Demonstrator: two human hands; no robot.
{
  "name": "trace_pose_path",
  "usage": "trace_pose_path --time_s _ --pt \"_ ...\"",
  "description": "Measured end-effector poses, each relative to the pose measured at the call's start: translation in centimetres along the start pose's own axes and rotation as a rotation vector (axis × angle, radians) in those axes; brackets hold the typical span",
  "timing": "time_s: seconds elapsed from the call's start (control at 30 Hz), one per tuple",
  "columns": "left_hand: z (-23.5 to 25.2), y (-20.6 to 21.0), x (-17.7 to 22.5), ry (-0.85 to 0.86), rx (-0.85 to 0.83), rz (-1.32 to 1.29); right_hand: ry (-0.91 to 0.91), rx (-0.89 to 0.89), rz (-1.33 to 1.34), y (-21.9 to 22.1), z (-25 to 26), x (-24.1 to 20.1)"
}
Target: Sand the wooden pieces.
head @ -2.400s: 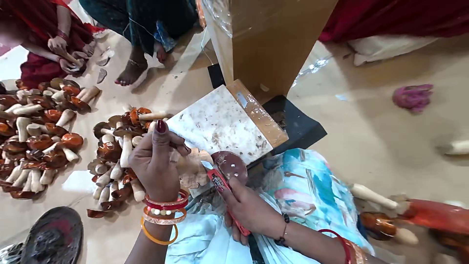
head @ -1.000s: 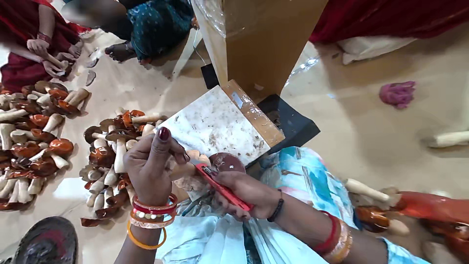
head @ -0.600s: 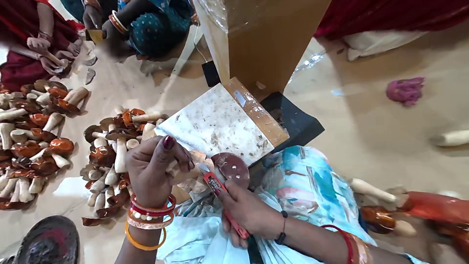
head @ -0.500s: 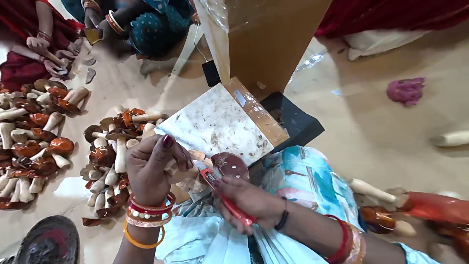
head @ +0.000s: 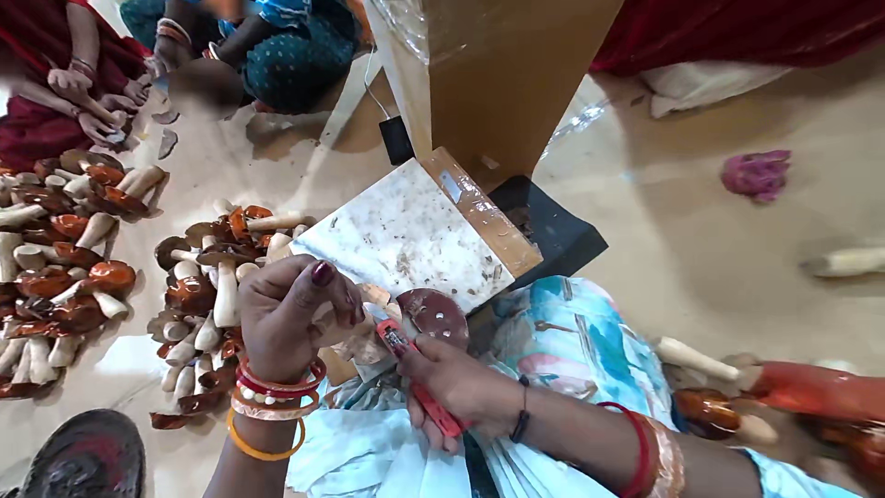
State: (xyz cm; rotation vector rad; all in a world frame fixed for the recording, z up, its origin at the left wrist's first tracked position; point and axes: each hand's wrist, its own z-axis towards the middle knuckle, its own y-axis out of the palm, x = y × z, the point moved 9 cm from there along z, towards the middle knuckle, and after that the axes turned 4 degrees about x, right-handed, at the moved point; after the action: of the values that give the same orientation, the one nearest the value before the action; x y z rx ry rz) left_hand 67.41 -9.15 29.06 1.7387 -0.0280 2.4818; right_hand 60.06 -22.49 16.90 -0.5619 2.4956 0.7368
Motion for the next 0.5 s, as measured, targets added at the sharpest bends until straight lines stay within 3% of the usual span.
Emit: trace_pose_path --time_s 0.1,0.27,0.37,0.5 --pt "0.0 -0.2 -0.1 0.002 -0.017 0.014 -0.077 -0.144 0.161 -1.2 -0.1 -0.6" --pt "0.2 -0.2 0.1 0.006 -0.048 0.02 -0.058 0.136 -0.25 -2.2 -1.1 0.2" --pt "0.0 -0.1 0.0 0.005 -0.043 0.028 0.004 0.156 -0.381 -1.4 -1.3 0.2" --pt "0.2 0.2 -0.1 -0.005 -0.072 -0.038 0.03 0.077 -0.191 -0.2 -0.5 -0.3"
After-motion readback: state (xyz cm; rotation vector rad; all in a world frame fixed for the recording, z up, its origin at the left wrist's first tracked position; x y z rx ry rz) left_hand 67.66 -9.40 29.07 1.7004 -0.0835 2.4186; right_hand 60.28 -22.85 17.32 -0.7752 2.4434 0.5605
